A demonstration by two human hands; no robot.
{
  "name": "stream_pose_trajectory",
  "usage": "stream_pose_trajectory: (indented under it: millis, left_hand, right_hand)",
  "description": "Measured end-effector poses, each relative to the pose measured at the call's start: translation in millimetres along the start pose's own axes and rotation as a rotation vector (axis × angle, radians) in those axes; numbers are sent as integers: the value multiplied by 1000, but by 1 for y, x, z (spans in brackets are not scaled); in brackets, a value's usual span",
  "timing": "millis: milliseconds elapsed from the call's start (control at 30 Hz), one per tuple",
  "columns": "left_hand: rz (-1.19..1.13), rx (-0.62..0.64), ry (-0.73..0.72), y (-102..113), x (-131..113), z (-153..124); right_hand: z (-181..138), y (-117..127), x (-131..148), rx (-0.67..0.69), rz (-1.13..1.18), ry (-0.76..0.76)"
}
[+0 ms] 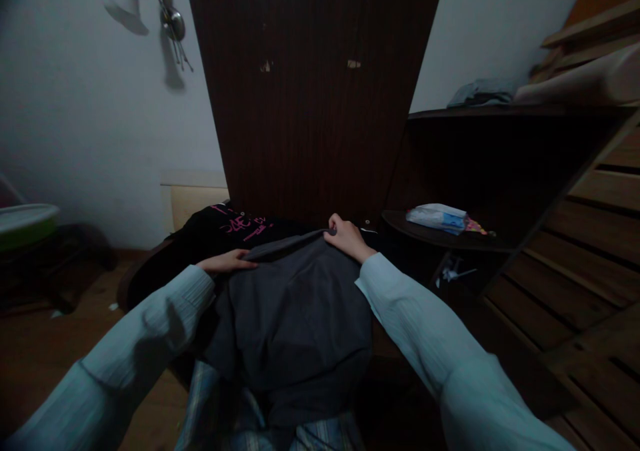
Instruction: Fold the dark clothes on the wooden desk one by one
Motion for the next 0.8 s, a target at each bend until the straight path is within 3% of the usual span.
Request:
stream_pose_trajectory:
  millis: [67,133,200,267,400,533,600,667,800]
  left_hand:
    - [-3,-173,-21,28,-9,2]
    - [42,-323,-84,48,-22,8]
    - [114,-417,-181,55,-38,17]
    - [190,-452,-268,51,-50,27]
    - [343,-419,-272,37,-40,40]
    - [505,-266,-57,29,16,42]
    - [523,-168,47,26,46,39]
    - [477,-66,100,22,67,35]
    - [450,-12,131,33,82,26]
  right_hand:
    - [-3,-8,-8,149,60,-22]
    - [-17,-36,-12,452,173,-64]
    - [-41,-66,-10,769,276,-107]
    - [-55,-85,-6,911,344,-117]
    - [-47,-102,-14,801,416,-143]
    - [-24,-89,-41,538,552,-225]
    - [-19,-78,-55,471,642,-267]
    - [-22,-73,-64,509,675,-285]
    - [-48,-72,-66,810,573,-256]
Point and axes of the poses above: each hand's wrist, its own z-axis towards the middle knuckle, its own y-axis out of the back of the hand, x = y × z, the point moved 10 cm from there along z, towards the middle knuckle, and after that the axes turned 5 degrees about -x, right-handed, at the moved point
